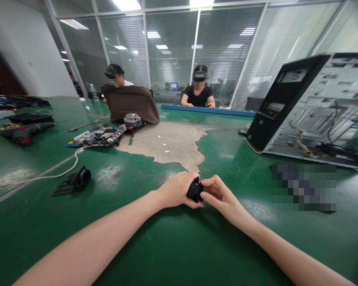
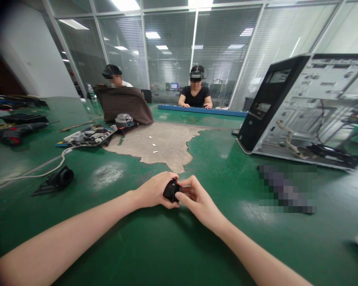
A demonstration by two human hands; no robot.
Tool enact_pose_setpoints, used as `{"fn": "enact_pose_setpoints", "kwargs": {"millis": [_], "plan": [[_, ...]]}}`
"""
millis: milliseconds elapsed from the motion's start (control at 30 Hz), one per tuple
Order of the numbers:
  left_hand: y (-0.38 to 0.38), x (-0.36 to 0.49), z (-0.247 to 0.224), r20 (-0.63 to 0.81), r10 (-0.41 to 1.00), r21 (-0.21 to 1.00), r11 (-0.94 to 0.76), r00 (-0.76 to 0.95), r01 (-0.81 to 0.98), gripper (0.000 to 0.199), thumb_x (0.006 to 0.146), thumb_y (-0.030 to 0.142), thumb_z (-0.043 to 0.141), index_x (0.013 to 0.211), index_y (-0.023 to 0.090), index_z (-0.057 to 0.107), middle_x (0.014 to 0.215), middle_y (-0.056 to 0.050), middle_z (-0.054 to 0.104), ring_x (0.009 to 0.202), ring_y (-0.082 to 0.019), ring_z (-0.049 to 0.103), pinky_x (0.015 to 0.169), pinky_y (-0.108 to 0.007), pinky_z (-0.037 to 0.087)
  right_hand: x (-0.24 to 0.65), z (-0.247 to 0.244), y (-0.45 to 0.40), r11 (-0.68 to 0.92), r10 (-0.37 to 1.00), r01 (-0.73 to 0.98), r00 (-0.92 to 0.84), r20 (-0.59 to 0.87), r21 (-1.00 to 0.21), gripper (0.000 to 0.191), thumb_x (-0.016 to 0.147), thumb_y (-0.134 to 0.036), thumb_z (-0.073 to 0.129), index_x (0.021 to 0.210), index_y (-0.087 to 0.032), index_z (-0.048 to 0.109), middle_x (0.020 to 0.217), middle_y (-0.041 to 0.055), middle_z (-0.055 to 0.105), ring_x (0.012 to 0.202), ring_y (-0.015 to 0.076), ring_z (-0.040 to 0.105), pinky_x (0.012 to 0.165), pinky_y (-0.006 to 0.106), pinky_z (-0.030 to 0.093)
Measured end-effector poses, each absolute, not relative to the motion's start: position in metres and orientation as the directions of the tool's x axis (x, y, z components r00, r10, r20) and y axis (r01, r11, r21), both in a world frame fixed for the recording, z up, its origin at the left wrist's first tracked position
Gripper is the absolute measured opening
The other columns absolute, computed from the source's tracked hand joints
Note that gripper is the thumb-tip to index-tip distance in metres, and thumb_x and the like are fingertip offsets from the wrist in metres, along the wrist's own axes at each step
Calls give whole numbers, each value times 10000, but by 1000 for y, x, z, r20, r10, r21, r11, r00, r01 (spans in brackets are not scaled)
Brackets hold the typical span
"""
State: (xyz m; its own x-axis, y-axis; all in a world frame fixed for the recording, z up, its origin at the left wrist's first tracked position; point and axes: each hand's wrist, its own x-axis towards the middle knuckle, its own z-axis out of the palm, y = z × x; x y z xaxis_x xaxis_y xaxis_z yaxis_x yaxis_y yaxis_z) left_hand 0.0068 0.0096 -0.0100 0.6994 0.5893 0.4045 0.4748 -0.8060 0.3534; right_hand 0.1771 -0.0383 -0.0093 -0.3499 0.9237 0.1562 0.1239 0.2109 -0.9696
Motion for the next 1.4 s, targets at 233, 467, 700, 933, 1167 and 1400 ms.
{"fn": "enact_pose_setpoints", "kwargs": {"millis": [233,467,700,933,1167,1400], "plan": [[9,7,-8,380,610,401,-786,696,470,506,584,457,649,951,180,439,891,-46,548,805,-213,528,699,-308,410,178,-8,-37,223,923,172,-353,152,-959,224,777,-275,524,966,-223,415,939,28,541,891,152,554,801,324,457],[9,6,-9,378,621,412,-777,687,476,548,569,456,661,978,171,434,894,-54,544,797,-211,528,708,-316,416,179,-8,-36,194,925,92,-348,151,-977,223,723,-256,597,861,-218,426,911,13,571,872,150,579,805,320,459],[9,5,-9,370,640,408,-763,673,501,574,585,477,647,1010,169,414,914,-63,540,807,-217,528,707,-320,416,182,-8,-32,131,983,170,-151,106,-977,290,684,-359,621,870,-208,458,880,34,600,790,171,602,729,332,486],[5,8,-8,397,600,333,-799,695,500,506,585,469,650,935,173,437,874,-53,539,798,-221,514,706,-324,404,173,-4,-27,132,961,177,-266,82,-975,243,648,-331,655,781,-184,514,806,8,622,790,170,596,736,317,464],[4,8,-9,428,567,294,-824,704,485,505,605,453,634,957,159,424,878,-58,538,798,-213,506,704,-316,404,169,-11,-37,160,971,152,-201,128,-975,212,677,-292,636,803,-197,495,842,5,598,803,161,583,701,289,474],[6,8,-10,438,568,296,-823,697,485,522,608,450,632,984,159,414,905,-64,543,810,-215,512,725,-318,408,168,-11,-44,250,948,155,-240,209,-956,135,759,-300,548,846,-217,486,885,6,555,892,160,557,768,288,468]]}}
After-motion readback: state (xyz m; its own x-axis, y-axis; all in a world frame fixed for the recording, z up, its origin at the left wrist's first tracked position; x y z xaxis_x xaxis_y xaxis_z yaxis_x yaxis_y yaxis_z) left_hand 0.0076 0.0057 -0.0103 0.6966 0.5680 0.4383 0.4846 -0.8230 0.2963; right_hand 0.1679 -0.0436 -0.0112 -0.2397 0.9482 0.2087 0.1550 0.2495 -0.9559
